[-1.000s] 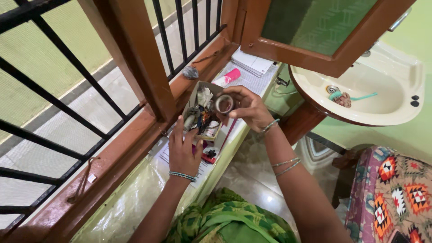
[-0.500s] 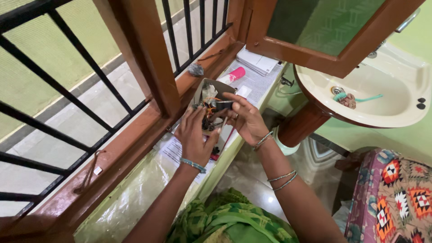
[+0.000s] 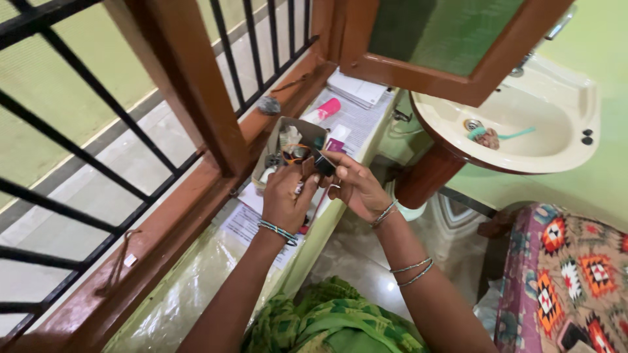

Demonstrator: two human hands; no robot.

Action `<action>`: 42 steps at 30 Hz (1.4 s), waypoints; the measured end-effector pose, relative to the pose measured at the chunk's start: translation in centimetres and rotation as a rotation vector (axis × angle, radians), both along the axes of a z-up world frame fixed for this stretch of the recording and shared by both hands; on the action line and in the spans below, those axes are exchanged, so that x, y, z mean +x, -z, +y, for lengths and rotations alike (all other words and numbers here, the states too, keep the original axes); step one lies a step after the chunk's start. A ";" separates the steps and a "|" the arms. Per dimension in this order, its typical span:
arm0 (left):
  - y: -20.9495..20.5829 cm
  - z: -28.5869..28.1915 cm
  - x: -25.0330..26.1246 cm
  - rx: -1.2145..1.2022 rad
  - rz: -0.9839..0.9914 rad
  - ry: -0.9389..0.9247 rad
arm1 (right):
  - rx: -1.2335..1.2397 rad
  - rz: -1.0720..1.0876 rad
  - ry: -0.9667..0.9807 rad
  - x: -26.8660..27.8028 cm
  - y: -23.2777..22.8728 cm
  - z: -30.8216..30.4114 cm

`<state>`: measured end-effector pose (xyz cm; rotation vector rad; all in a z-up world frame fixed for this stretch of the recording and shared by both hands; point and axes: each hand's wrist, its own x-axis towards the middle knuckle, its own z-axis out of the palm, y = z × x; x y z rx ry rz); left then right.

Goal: The person picks up various small items from a windowsill and places them onto a nearby patterned surface. The items handled include a bottle, a hairbrush, a tube, a small box, and other miscellaneous objects.

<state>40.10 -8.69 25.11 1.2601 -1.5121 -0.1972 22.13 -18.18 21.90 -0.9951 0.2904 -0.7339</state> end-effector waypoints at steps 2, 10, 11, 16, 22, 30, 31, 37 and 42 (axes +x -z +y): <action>-0.7 -0.2 -0.3 0.031 0.047 0.101 | -0.006 0.022 0.016 -0.7 -0.2 -0.1; 1.1 -2.2 -2.8 0.314 0.550 0.419 | 0.160 -0.193 0.266 -3.7 0.9 -0.2; 1.8 -2.5 -3.1 0.299 0.586 0.457 | 0.196 -0.241 0.290 -4.5 1.2 -0.3; 5.0 -3.7 -5.9 0.611 0.830 0.538 | 0.196 -0.246 0.331 -8.2 3.4 1.8; 11.2 -3.2 -12.4 0.914 0.997 0.627 | 0.403 -0.123 0.581 -13.9 9.1 7.0; 23.3 -0.2 -22.5 1.266 1.029 0.712 | 0.588 0.027 0.867 -23.7 16.9 16.7; 24.4 0.2 -23.6 1.292 0.995 0.713 | 0.580 0.001 0.878 -24.7 17.8 17.9; 27.5 3.2 -30.5 1.475 0.833 0.699 | 0.559 0.100 1.061 -28.4 20.2 24.6; 29.4 7.3 -37.7 1.562 0.542 0.722 | 0.824 0.230 1.152 -31.9 20.3 28.0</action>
